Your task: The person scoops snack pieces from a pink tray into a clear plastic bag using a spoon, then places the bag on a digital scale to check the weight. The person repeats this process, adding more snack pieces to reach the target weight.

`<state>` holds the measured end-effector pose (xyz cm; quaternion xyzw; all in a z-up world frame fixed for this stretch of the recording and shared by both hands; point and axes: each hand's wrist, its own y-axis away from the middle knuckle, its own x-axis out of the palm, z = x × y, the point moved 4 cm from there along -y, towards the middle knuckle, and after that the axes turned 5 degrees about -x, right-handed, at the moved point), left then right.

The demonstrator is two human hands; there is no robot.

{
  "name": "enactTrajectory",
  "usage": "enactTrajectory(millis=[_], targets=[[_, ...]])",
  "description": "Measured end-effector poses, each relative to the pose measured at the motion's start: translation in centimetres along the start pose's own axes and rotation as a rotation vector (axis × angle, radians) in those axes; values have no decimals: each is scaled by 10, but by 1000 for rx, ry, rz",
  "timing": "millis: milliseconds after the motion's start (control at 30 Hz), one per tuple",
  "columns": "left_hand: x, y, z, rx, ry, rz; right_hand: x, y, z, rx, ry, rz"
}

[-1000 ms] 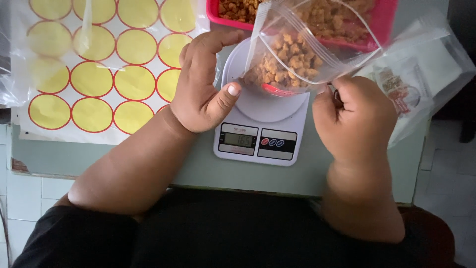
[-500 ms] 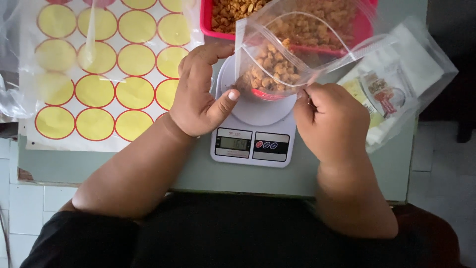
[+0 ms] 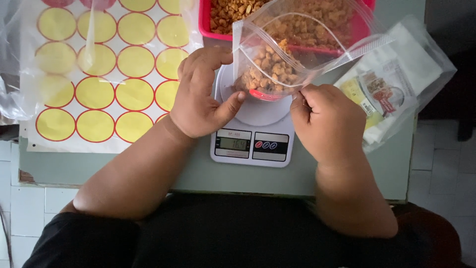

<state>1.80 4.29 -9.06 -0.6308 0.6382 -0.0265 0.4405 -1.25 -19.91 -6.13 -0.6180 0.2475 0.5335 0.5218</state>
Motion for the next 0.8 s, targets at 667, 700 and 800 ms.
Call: enactTrajectory(millis=[667,700,800], targets=[[0,-1,-2,23,-12,-5,-2,2,-3,31,-34,-8],[-1,-2,-3,24,-12,-5,-2,1,-3,31,-34,-9],[-2,-4,-4,29,15,9,-1,0,-3,43,3,26]])
